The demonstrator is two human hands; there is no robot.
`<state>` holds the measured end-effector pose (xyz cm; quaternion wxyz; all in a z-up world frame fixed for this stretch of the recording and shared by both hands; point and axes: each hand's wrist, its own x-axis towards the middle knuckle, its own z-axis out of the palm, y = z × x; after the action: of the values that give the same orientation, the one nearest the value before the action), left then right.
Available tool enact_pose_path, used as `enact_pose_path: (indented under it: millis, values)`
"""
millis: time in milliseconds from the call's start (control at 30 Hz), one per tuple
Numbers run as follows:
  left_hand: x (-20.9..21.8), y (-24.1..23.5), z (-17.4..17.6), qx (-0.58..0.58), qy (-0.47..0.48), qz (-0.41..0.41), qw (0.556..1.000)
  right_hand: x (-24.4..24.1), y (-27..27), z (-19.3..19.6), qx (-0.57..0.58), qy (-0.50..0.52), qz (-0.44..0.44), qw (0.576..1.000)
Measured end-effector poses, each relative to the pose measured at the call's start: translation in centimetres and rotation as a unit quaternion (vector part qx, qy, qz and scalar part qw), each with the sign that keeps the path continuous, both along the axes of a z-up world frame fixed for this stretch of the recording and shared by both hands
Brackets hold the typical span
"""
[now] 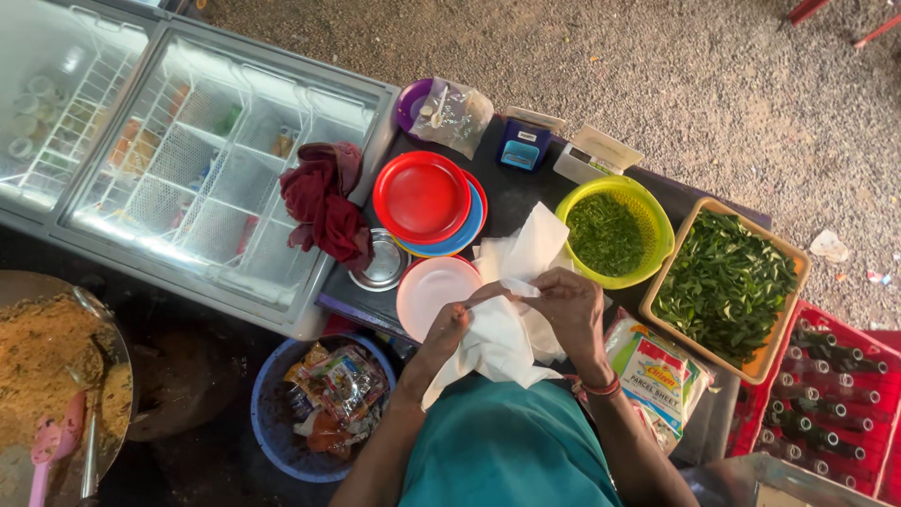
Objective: The person peels individual white square sheets from a stack and places them onto a pink plate, repeatedly folding and arranging them.
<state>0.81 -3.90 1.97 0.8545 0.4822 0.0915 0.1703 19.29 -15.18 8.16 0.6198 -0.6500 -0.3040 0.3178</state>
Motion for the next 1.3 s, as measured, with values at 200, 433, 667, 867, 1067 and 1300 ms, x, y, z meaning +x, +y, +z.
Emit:
enact_pose_path:
  millis: [200, 433, 667, 867, 1067, 1300]
  values:
    - [-0.3, -0.1, 0.5, 0.047, -0.005, 0.008, 0.999, 1.0, -1.1, -1.8, -0.055, -0.021, 0.017, 0.998]
    - [-0.6, -0.4, 3.4, 0.154, -0.001, 0.022, 0.988, 1.6, -1.7, -4.4, 0.024, 0.185, 0.097, 0.978]
    - [-2.4, 0.1, 4.0, 0.157, 0.043, 0.037, 0.986, 1.4, -2.2, -5.0, -0.029, 0.21, 0.004, 0.977]
    - [-6.8, 0.3, 4.1, 0.006, 0.034, 0.118, 0.992, 8.6, -5.7, -10.6, -0.024, -0.386, -0.114, 0.915]
    - [-11.0, 1.2, 7.9, -0.126, 0.087, 0.249, 0.956, 9.8, -6.4, -10.6, 0.079, -0.224, -0.36, 0.902]
    - [-11.4, 1.5, 9.8, -0.086, 0.084, 0.333, 0.935, 2.3, -2.7, -9.4, -0.176, -0.48, 0.076, 0.856]
